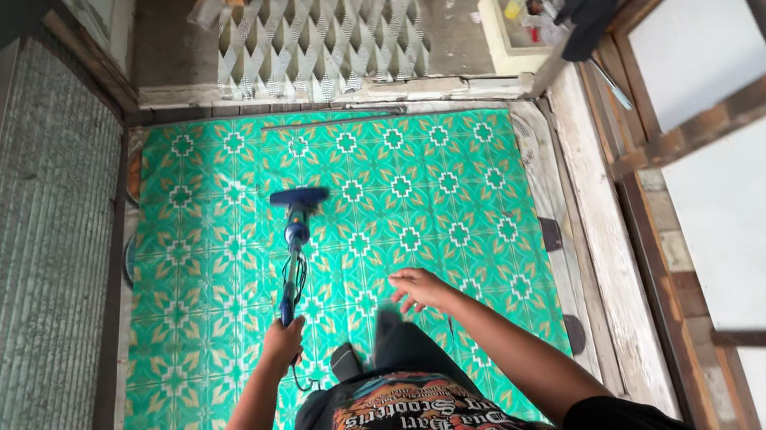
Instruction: The person vacuums the green patterned floor mat using a vacuum cleaner, moving the vacuum head across the surface by hand.
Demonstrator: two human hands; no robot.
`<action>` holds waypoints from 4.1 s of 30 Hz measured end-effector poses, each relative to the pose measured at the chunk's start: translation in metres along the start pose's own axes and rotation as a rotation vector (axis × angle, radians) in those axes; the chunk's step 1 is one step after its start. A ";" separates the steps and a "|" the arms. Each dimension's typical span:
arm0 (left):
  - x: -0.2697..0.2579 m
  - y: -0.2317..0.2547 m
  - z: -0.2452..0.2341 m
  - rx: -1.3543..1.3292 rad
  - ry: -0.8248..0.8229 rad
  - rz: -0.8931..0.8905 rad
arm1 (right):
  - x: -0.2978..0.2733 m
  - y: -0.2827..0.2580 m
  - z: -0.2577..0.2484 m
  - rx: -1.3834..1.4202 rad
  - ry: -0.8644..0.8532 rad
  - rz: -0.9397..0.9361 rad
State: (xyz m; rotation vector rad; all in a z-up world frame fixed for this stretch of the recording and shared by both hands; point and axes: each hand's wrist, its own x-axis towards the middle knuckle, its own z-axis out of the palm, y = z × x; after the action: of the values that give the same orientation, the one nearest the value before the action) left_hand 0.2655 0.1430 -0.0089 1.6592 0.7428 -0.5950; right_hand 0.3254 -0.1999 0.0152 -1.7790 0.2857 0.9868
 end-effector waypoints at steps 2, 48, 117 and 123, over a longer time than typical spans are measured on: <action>-0.032 -0.031 -0.004 0.055 0.006 -0.007 | -0.027 0.024 0.013 0.012 0.008 -0.023; -0.719 -0.682 0.346 0.021 0.395 -0.103 | -0.586 0.585 0.164 -0.219 -0.254 0.026; 0.294 0.170 -0.283 0.324 0.335 0.063 | 0.276 -0.269 0.086 -0.268 -0.159 0.013; 0.269 0.152 -0.271 0.218 0.255 0.001 | 0.263 -0.257 0.100 -0.184 -0.084 -0.081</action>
State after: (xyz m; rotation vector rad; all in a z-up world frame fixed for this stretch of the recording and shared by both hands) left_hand 0.5569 0.4295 -0.0486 1.9614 0.8844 -0.4811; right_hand 0.5985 0.0641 -0.0183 -1.8929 0.0715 1.0545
